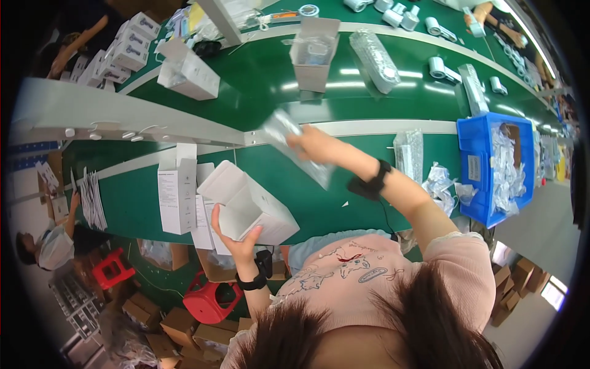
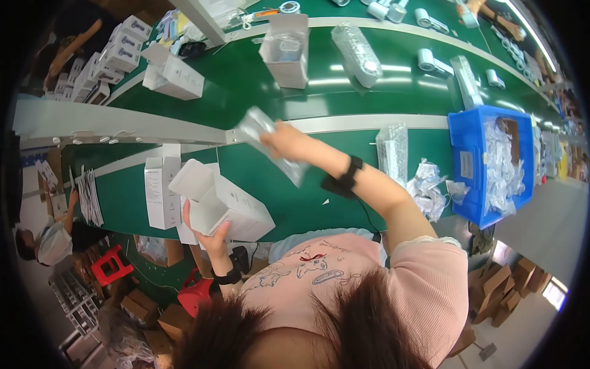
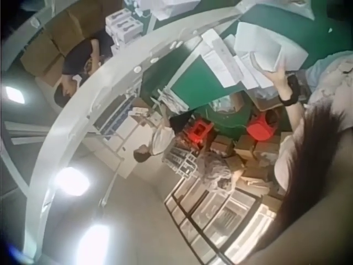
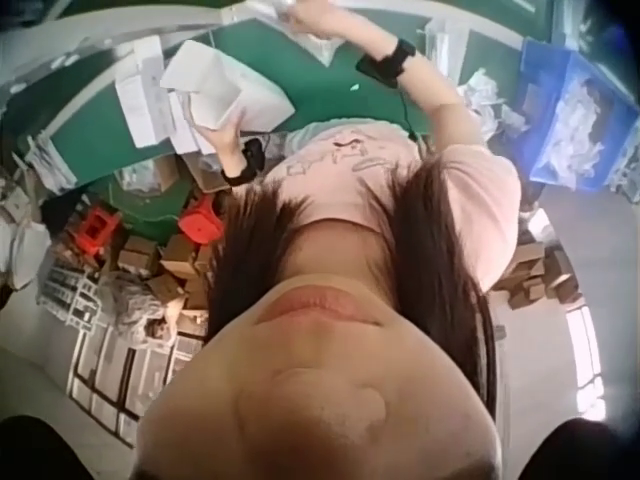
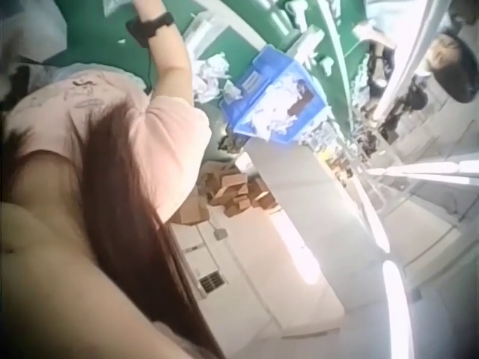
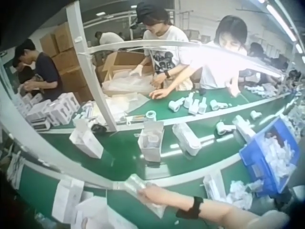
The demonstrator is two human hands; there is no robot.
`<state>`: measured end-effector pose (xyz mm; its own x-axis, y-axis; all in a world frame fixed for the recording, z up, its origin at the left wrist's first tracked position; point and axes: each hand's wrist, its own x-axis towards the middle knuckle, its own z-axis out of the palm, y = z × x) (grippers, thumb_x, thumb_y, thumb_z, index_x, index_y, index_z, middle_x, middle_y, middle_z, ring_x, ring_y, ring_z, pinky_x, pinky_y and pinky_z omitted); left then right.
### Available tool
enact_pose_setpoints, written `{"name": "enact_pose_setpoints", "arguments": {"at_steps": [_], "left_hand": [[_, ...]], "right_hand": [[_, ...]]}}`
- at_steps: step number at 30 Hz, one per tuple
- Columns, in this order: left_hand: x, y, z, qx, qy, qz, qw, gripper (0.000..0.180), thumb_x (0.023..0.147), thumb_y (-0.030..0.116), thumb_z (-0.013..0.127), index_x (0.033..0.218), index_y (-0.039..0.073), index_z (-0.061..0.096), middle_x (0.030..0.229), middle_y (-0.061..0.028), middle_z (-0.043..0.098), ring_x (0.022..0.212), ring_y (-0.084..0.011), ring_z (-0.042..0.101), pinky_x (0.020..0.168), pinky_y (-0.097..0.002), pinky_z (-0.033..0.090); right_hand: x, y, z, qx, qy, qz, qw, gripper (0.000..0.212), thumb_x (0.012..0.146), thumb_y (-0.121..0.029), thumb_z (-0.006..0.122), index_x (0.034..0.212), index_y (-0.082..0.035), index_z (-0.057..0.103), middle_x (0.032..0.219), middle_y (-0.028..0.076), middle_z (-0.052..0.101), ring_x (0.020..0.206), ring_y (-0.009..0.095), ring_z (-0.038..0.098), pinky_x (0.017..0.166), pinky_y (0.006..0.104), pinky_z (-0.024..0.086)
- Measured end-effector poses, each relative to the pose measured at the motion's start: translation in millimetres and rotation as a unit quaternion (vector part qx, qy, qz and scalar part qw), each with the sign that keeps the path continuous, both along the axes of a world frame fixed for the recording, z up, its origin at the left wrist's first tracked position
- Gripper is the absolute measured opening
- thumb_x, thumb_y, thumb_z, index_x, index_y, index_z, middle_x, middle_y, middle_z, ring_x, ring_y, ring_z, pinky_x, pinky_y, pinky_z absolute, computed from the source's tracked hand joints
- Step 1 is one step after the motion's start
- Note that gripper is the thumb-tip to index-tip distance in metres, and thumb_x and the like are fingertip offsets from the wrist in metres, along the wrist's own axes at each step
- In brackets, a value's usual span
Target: Packing small components into plastic bags and cardboard boxes on an electronics assembly line.
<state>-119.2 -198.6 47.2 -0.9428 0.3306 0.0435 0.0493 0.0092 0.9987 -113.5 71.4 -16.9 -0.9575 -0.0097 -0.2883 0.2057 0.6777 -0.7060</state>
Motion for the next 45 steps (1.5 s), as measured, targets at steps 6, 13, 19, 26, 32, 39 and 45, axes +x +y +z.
{"name": "enact_pose_setpoints", "arguments": {"at_steps": [6, 13, 19, 26, 32, 39, 45], "left_hand": [[-3, 22, -11, -0.024, -0.008, -0.066, 0.998, 0.084, 0.058, 0.012, 0.074, 0.128, 0.004, 0.028, 0.123, -0.0124, 0.036, 0.111, -0.0244, 0.04, 0.093, -0.0356, 0.033], [8, 56, -34, -0.13, 0.072, -0.133, 0.98, 0.089, 0.058, 0.015, 0.075, 0.131, 0.007, 0.025, 0.123, -0.0116, 0.035, 0.11, -0.0238, 0.04, 0.092, -0.0353, 0.034], [5, 90, -26, -0.17, 0.167, -0.17, 0.956, 0.084, 0.056, 0.016, 0.077, 0.127, 0.008, 0.031, 0.122, -0.0156, 0.032, 0.111, -0.0288, 0.038, 0.093, -0.037, 0.032], [2, 92, -26, -0.19, 0.232, -0.172, 0.938, 0.074, 0.056, 0.015, 0.077, 0.118, 0.009, 0.037, 0.12, -0.0182, 0.034, 0.11, -0.0324, 0.04, 0.091, -0.0388, 0.034], [15, 100, -46, -0.167, 0.248, -0.137, 0.944, 0.068, 0.056, 0.013, 0.078, 0.108, 0.009, 0.034, 0.121, -0.0214, 0.036, 0.109, -0.0336, 0.041, 0.091, -0.04, 0.034], [46, 114, -59, 0.006, 0.207, -0.164, 0.964, 0.073, 0.055, 0.004, 0.077, 0.102, 0.011, 0.022, 0.123, -0.0227, 0.034, 0.112, -0.0333, 0.04, 0.092, -0.0393, 0.034], [61, 102, -76, -0.057, 0.148, -0.088, 0.983, 0.07, 0.057, 0.001, 0.074, 0.102, 0.01, 0.021, 0.124, -0.0228, 0.032, 0.112, -0.0329, 0.038, 0.093, -0.0401, 0.033]], "right_hand": [[97, 58, 0, -0.069, 0.079, 0.04, 0.994, 0.043, 0.067, -0.013, 0.063, 0.109, -0.013, 0.054, 0.108, 0.019, 0.05, 0.105, 0.037, 0.044, 0.089, 0.0431, 0.037], [-16, 212, -36, 0.416, 0.034, -0.361, 0.834, 0.072, 0.064, -0.028, 0.07, 0.126, -0.017, 0.035, 0.116, 0.018, 0.044, 0.104, 0.039, 0.045, 0.083, 0.0468, 0.041], [7, 229, -46, 0.313, -0.061, -0.323, 0.891, 0.084, 0.061, -0.021, 0.071, 0.132, -0.022, 0.026, 0.111, 0.02, 0.046, 0.095, 0.04, 0.052, 0.075, 0.0441, 0.048], [206, 191, 14, -0.009, 0.152, -0.425, 0.892, 0.07, 0.058, -0.009, 0.059, 0.125, -0.007, 0.039, 0.111, 0.017, 0.052, 0.097, 0.027, 0.054, 0.083, 0.034, 0.044], [260, 101, 52, -0.501, 0.263, -0.53, 0.632, 0.053, 0.07, -0.014, 0.055, 0.12, -0.001, 0.042, 0.111, 0.012, 0.053, 0.098, 0.024, 0.054, 0.087, 0.0344, 0.042], [148, 14, 84, -0.572, 0.381, -0.516, 0.511, 0.052, 0.078, -0.02, 0.058, 0.123, -0.005, 0.037, 0.104, 0.009, 0.053, 0.095, 0.022, 0.053, 0.084, 0.0353, 0.044], [83, -50, 61, -0.169, 0.488, -0.57, 0.639, 0.066, 0.072, -0.005, 0.064, 0.125, -0.008, 0.024, 0.115, 0.012, 0.041, 0.103, 0.024, 0.045, 0.083, 0.0371, 0.042]]}}
